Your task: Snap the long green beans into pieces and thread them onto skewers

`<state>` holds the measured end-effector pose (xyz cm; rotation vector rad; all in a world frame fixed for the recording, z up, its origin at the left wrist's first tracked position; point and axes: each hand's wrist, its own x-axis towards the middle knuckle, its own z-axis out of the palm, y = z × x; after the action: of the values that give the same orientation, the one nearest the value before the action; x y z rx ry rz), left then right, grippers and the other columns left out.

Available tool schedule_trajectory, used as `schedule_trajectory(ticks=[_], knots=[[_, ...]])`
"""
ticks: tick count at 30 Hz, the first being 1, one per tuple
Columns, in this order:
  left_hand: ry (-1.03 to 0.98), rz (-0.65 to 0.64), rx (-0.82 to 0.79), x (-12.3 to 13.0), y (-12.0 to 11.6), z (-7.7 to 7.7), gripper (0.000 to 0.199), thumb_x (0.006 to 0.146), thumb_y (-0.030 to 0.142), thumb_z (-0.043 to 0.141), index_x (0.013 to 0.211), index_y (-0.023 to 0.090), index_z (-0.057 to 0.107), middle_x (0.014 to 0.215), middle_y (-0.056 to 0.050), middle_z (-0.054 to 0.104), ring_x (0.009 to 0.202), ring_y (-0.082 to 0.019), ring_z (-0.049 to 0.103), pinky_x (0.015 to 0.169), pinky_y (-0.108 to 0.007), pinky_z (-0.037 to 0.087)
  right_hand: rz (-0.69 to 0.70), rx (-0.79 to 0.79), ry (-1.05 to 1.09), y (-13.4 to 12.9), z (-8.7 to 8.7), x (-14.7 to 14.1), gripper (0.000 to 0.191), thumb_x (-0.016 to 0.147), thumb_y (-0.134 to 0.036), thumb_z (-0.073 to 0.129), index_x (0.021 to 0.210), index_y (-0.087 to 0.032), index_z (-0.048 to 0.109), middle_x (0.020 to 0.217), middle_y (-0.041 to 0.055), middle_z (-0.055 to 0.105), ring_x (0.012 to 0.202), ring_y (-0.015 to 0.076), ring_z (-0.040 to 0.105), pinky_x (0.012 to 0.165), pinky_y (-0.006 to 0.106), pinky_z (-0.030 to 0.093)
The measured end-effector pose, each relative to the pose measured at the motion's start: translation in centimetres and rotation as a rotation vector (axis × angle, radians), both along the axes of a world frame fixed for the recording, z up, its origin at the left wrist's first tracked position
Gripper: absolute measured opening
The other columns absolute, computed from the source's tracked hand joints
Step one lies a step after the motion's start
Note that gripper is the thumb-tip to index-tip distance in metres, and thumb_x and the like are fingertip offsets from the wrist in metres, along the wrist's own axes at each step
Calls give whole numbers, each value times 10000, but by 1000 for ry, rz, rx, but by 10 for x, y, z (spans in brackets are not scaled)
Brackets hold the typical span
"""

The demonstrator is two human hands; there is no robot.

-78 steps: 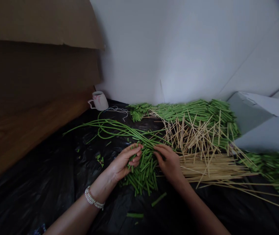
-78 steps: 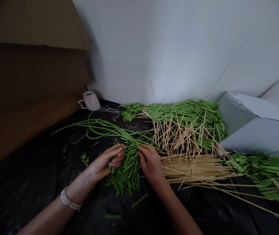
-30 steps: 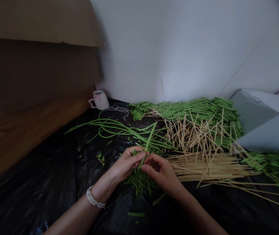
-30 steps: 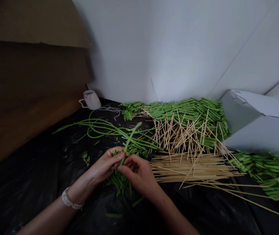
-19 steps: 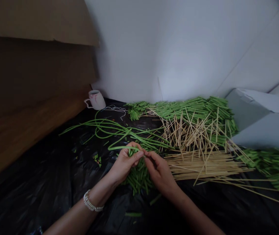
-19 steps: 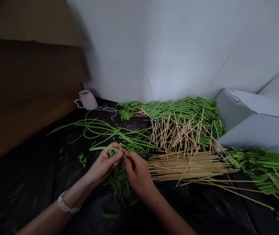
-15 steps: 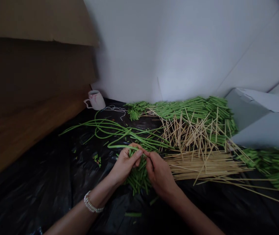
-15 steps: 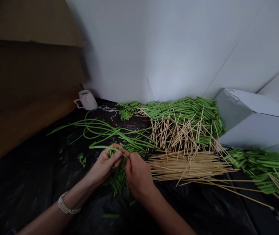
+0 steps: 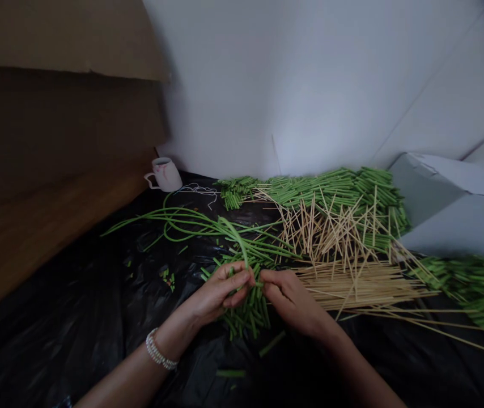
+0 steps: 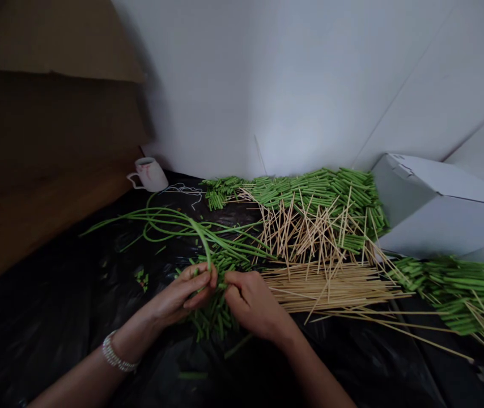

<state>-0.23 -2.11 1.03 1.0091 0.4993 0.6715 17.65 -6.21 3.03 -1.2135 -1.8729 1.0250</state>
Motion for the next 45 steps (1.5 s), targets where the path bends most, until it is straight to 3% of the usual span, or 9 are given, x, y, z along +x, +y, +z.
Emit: schedule_trajectory(ticks=[3,5,11,17,21,26,34,40,45], knots=[[78,-38,58,-1,1,1,302,865,437,633,931,146,588,431,85,463,341,-33,209,374,-187,108,-75,127,-114,6,0,6,211,862,-183,504,660,-201,563,682,-6,515,692,158,464,664,287,340],[118,-77,83,-2,1,4,303,855,444,639,925,155,580,428,78,497,324,-35,226,358,-185,108,-88,116,8,9,-2,5,257,918,-261,484,699,-203,606,760,21,571,781,180,502,729,304,369],[280,-269,90,-4,-3,14,224,842,384,655,839,176,573,488,51,588,352,-52,370,365,-170,201,-82,-272,651,10,-11,1,337,939,-477,482,929,-197,670,569,-43,489,494,110,411,503,241,323],[379,-393,167,-2,-4,16,238,855,370,632,777,153,688,599,0,634,438,-59,398,416,-191,270,-64,-464,771,5,-8,2,272,823,-433,701,757,-188,605,483,-78,465,404,54,324,411,193,214],[260,-270,103,-4,-2,9,401,887,480,571,770,131,730,563,0,573,420,-48,330,420,-207,238,-40,-453,784,5,-7,0,263,785,-417,743,759,-176,641,521,-69,489,431,49,355,420,188,230],[232,-226,-69,-5,2,4,372,789,489,692,773,118,708,614,-6,615,370,-24,273,360,-206,136,-66,-435,763,8,-14,-1,252,758,-414,761,804,-179,686,535,-65,499,444,57,357,431,199,240],[244,-185,-108,-5,2,5,341,740,459,747,727,130,658,608,6,618,370,-19,281,345,-193,123,-213,-397,952,10,-7,2,248,749,-365,767,724,-198,586,523,-77,475,411,45,332,410,191,227],[96,164,-137,2,5,2,353,743,447,762,750,130,608,475,88,420,384,-10,225,397,-169,162,-190,-286,813,8,-9,3,171,743,-307,780,698,-203,652,618,-34,572,490,74,452,440,197,319],[37,270,-166,5,6,2,353,783,438,734,709,123,592,457,94,348,394,-8,234,414,-148,195,-131,-222,652,2,-6,-8,97,702,-269,811,751,-219,744,719,1,676,669,132,596,645,267,469]])
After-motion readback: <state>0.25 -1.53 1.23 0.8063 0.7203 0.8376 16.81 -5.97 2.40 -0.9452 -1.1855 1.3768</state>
